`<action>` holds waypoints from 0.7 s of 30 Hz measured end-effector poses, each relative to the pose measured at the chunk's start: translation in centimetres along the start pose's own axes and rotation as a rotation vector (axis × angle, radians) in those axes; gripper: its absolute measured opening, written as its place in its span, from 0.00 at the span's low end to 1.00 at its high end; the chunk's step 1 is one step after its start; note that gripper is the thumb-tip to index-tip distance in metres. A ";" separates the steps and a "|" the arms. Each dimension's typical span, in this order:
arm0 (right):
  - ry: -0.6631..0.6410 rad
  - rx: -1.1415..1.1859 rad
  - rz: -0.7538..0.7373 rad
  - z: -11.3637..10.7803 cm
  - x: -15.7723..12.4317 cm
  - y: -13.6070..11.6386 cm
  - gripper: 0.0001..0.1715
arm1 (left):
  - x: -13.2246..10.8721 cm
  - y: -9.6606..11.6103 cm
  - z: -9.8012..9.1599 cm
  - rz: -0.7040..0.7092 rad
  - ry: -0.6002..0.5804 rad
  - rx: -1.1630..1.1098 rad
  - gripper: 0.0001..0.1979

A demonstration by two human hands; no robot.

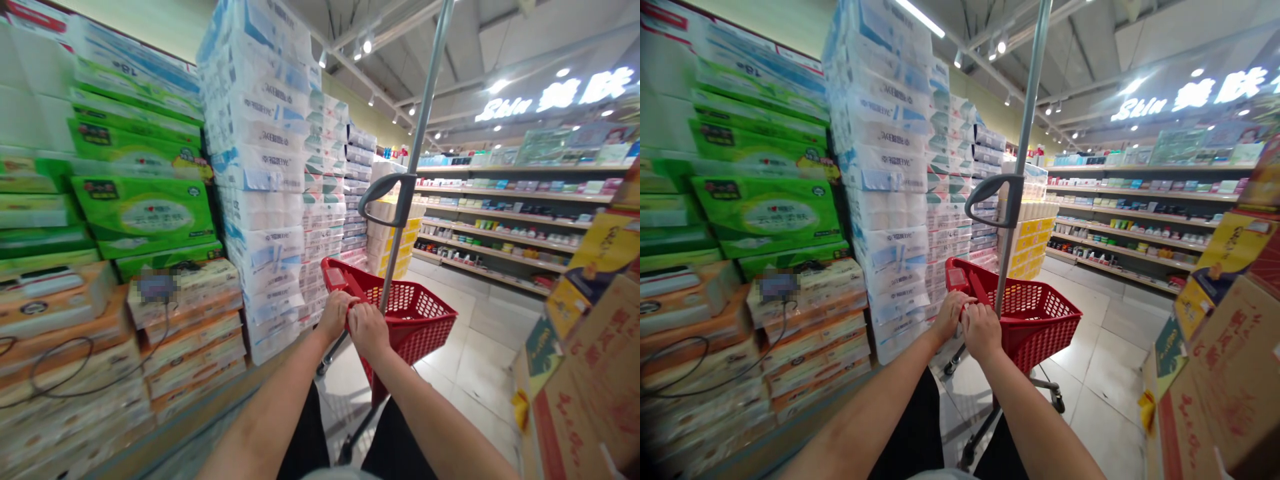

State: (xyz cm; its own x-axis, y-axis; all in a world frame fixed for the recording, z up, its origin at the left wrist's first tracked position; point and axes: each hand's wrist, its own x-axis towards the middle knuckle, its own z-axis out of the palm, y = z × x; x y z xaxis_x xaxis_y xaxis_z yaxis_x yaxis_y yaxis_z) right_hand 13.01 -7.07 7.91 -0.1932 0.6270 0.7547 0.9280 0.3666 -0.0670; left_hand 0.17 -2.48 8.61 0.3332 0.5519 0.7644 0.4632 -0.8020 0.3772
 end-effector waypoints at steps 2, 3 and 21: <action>-0.128 -0.022 0.086 -0.6 1.3 -0.2 0.18 | 0.1 0.0 0.2 -0.008 0.018 -0.006 0.26; -0.148 -0.026 0.101 -0.7 1.6 -0.3 0.19 | 0.1 0.1 0.2 -0.004 0.024 -0.010 0.27; 0.141 0.017 -0.060 0.7 -1.6 0.2 0.18 | -0.2 0.0 0.4 0.038 0.002 0.000 0.26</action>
State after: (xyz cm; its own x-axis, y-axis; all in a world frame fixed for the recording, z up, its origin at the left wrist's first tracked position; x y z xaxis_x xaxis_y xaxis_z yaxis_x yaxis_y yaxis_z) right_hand 13.31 -7.52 6.27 -0.1998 0.5011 0.8420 0.9104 0.4126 -0.0295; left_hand 0.43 -2.51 8.24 0.3491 0.5209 0.7790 0.4506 -0.8222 0.3478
